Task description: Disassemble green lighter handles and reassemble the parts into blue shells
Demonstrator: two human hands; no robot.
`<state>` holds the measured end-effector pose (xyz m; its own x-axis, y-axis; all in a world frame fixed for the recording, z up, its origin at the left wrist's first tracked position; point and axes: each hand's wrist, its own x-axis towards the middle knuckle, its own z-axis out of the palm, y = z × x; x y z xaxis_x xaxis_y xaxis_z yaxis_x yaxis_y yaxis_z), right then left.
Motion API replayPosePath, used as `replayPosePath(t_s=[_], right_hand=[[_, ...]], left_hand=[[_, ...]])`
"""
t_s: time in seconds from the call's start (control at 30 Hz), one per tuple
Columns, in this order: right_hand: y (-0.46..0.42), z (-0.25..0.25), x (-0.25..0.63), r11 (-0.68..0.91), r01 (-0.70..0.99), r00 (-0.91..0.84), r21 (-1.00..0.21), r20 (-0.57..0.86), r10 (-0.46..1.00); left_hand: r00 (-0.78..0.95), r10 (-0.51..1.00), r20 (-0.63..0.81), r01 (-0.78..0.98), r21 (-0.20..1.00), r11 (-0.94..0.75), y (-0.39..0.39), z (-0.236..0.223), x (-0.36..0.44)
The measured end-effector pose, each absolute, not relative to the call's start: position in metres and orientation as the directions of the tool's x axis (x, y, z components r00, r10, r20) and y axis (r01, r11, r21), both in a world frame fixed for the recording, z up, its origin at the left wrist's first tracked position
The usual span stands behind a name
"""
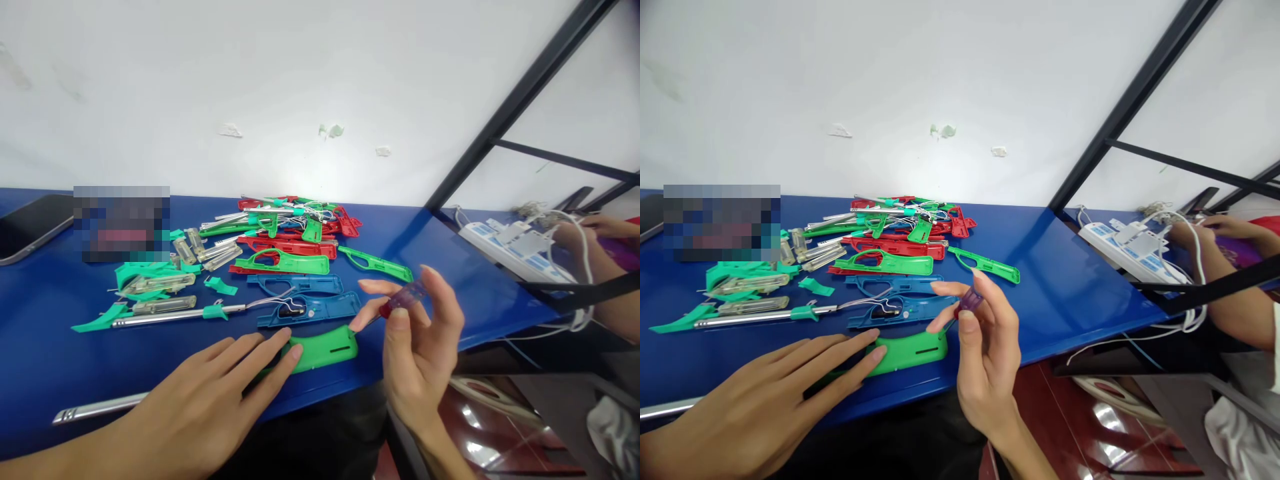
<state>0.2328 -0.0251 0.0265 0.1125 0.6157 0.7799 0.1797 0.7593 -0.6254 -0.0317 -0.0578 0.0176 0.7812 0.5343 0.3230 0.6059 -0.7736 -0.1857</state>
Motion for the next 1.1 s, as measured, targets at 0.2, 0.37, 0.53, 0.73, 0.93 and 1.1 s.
replayPosePath(t_s=[0.2,0.37,0.53,0.73,0.93,1.1], right_hand=[[-0.018,0.032,0.236,0.800,0.169,0.208,-0.576,0.814,0.542],[-0.018,0.028,0.235,0.809,0.191,0.290,-0.556,0.819,0.495],[-0.024,0.024,0.235,0.821,0.196,0.184,-0.537,0.842,0.507],[-0.018,0.029,0.238,0.879,0.242,0.177,-0.412,0.909,0.377],[-0.020,0.025,0.236,0.820,0.295,0.218,-0.490,0.870,0.442],[-0.022,0.023,0.236,0.830,0.257,0.134,-0.496,0.868,0.478]], left_hand=[[0.762,0.566,0.315,0.632,-0.168,-0.757,-0.059,0.012,-0.033],[0.772,0.530,0.349,0.614,-0.196,-0.765,-0.057,0.015,-0.032],[0.772,0.547,0.324,0.617,-0.173,-0.768,-0.057,0.011,-0.033],[0.776,0.546,0.317,0.614,-0.182,-0.768,-0.059,0.006,-0.035],[0.761,0.544,0.353,0.621,-0.154,-0.769,-0.058,0.009,-0.034],[0.754,0.539,0.374,0.621,-0.143,-0.771,-0.058,0.013,-0.033]])
